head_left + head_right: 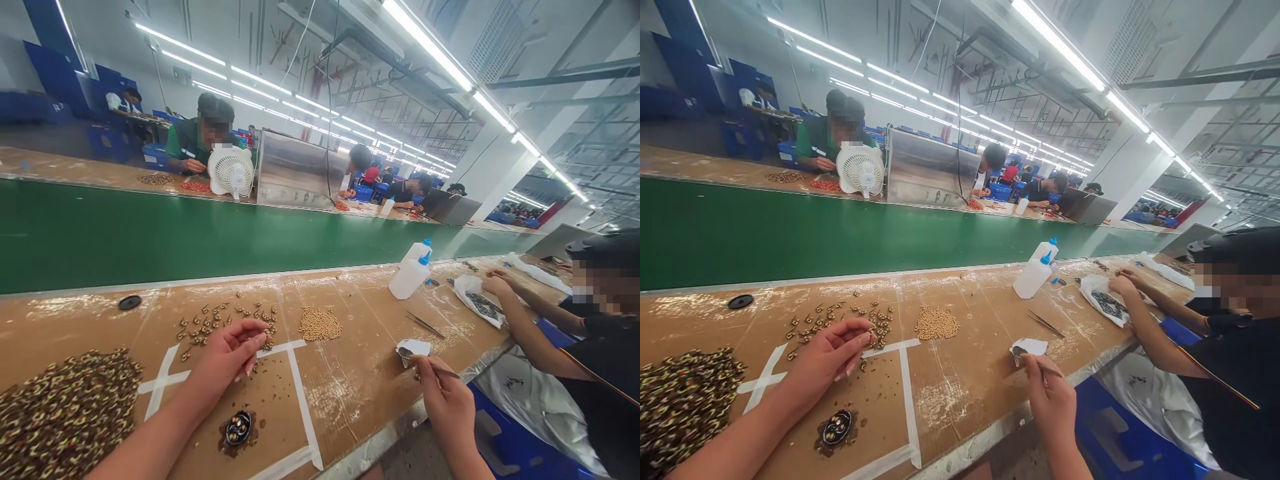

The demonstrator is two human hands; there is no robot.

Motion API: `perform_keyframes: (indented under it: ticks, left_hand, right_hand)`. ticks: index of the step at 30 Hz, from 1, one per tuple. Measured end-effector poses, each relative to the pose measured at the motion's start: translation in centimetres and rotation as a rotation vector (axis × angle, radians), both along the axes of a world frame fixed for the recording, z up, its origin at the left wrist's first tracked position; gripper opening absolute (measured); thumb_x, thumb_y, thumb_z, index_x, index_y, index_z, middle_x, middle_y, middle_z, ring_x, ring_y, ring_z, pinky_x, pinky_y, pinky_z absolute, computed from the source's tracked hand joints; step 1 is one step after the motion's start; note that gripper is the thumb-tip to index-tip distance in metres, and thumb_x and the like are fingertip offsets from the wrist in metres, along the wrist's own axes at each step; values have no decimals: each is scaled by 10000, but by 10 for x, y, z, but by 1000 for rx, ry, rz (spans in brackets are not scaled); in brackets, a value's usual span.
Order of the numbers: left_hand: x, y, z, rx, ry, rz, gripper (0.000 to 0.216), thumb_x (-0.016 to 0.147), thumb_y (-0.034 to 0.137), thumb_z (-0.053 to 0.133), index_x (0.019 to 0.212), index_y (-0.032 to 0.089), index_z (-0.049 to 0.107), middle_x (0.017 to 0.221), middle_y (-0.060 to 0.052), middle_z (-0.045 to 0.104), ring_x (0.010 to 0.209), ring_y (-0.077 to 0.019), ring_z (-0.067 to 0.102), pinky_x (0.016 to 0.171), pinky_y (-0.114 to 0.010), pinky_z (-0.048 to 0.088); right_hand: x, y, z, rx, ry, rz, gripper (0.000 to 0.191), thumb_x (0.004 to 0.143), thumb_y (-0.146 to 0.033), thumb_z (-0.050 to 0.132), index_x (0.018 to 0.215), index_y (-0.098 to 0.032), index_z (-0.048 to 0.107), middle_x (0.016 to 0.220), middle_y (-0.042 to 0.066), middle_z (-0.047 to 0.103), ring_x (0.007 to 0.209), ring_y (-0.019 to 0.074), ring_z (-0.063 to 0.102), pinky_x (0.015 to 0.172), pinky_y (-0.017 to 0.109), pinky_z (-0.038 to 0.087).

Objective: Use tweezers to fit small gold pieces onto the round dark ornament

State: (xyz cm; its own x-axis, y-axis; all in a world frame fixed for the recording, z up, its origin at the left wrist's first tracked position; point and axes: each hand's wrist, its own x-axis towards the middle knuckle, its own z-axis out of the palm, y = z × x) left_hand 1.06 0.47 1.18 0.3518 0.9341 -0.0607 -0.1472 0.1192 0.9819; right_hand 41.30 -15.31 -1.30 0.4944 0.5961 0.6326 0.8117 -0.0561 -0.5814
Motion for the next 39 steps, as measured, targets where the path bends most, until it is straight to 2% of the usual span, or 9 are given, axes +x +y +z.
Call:
perform_keyframes:
  ticks: [3, 7, 12, 17, 23, 29, 34, 39]
  left_hand:
    - [1, -1, 0, 10, 18, -58, 486, 807, 562, 860, 1053, 166, 722, 891, -68, 784, 461, -44, 460, 457, -191, 321]
    - [3, -3, -6, 2, 32, -176, 417, 818, 518, 860, 1014, 168, 744, 858, -57, 782, 450, -44, 478, 470, -202, 360]
    - [6, -9, -8, -47, 122, -350, 336, 803, 441, 876, 974, 168, 781, 811, -37, 764, 444, -49, 518, 452, -196, 313]
    - [9, -11, -1, -74, 201, -404, 349, 797, 441, 881, 974, 154, 793, 722, -16, 731, 415, -34, 485, 444, -192, 254]
    - [9, -9, 1, -84, 224, -403, 362, 792, 458, 882, 968, 153, 793, 683, 4, 694, 411, -37, 485, 445, -191, 258]
    - [9, -9, -2, -110, 204, -375, 346, 771, 440, 894, 933, 151, 793, 617, 27, 657, 393, -41, 484, 428, -186, 252]
    - [11, -10, 0, -137, 184, -374, 334, 762, 427, 903, 900, 150, 779, 599, 30, 656, 379, -39, 473, 410, -183, 255]
    - [10, -9, 0, -135, 160, -371, 385, 763, 410, 903, 1004, 162, 735, 795, -29, 780, 384, -35, 470, 401, -191, 296]
  right_hand:
    - [-23, 11, 18, -6, 171, -35, 704, 904, -837, 623, 761, -177, 825, 658, 113, 738, 605, 272, 695, 546, 332, 524]
    - [-69, 28, 28, -44, 472, 171, 710, 876, -827, 680, 720, -142, 784, 535, 46, 587, 486, 169, 531, 466, 267, 404]
    - [-136, 49, 13, -50, 687, 497, 638, 928, -741, 688, 680, -155, 735, 536, 27, 560, 485, 137, 500, 477, 245, 394]
    - [-178, 64, 2, 19, 746, 596, 626, 978, -707, 645, 688, -161, 739, 525, 21, 567, 449, 122, 497, 453, 229, 381]
    - [-187, 66, 3, 74, 650, 666, 506, 1051, -586, 613, 798, -176, 771, 599, 32, 657, 511, 154, 613, 526, 253, 489]
    - [-187, 62, 3, 123, 572, 684, 400, 1070, -470, 629, 838, -195, 800, 610, 20, 676, 542, 149, 643, 545, 240, 511]
    - [-187, 62, 5, 112, 597, 671, 414, 1059, -499, 641, 827, -194, 798, 614, 25, 685, 536, 154, 654, 531, 239, 526]
    - [-187, 61, 6, 64, 667, 659, 461, 1042, -570, 639, 817, -193, 778, 608, 27, 683, 524, 157, 647, 515, 237, 517]
